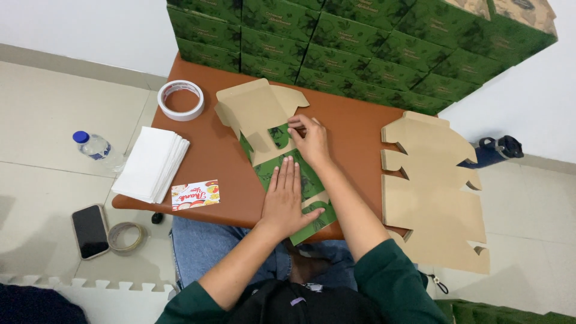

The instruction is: Folding cardboard templates into boxes and applying internal labels.

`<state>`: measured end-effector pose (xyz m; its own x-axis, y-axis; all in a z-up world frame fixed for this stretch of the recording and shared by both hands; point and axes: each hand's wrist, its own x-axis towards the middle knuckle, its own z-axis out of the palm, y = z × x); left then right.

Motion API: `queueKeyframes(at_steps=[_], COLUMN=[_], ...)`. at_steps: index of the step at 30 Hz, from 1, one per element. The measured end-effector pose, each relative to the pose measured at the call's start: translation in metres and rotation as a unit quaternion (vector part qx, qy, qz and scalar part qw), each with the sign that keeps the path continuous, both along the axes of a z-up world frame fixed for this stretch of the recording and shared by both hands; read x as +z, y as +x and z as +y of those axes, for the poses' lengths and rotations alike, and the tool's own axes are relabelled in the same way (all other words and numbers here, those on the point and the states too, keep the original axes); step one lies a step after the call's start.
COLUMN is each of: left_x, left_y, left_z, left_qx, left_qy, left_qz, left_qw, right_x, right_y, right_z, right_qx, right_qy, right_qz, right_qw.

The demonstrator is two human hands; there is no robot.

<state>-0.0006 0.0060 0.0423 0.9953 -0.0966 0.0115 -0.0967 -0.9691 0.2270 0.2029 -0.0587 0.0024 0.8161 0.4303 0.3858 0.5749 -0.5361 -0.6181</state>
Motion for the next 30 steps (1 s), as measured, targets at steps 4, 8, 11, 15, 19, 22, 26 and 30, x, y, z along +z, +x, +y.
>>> queueKeyframes(at_steps=[4,8,11,15,19,22,26,30], left_x=[0.003,0.004,0.005,0.009,0.011,-0.006,-0.045,-0.045], left_y=[-0.001,0.000,0.001,-0.001,-0.002,0.002,0.010,0.008], left_z=[0.001,0.001,0.000,0.002,0.002,-0.001,-0.007,-0.006], left_qx=[0.000,-0.006,-0.006,-0.009,-0.011,-0.012,0.038,0.035], left_qy=[-0.013,-0.002,0.008,0.015,0.005,0.013,0.058,0.073], left_qz=[0.012,0.022,0.019,0.030,0.034,0.045,-0.181,-0.167], left_qw=[1.000,1.000,1.000,0.999,0.999,0.999,0.981,0.983], right_x=[0.009,0.006,0.004,0.019,0.044,0.043,0.028,0.030], right_y=[-0.009,-0.010,-0.007,-0.014,-0.013,0.008,0.030,0.026], right_z=[0.003,0.007,0.005,0.013,0.024,0.041,0.066,0.076], right_qx=[-0.075,-0.098,-0.065,0.071,0.131,0.140,0.166,0.143], right_qy=[-0.008,-0.078,-0.061,-0.075,-0.161,-0.226,-0.255,-0.288], right_qz=[-0.029,0.008,0.023,-0.033,-0.033,0.034,0.027,0.011], right_qw=[0.997,0.992,0.996,0.994,0.978,0.963,0.952,0.947])
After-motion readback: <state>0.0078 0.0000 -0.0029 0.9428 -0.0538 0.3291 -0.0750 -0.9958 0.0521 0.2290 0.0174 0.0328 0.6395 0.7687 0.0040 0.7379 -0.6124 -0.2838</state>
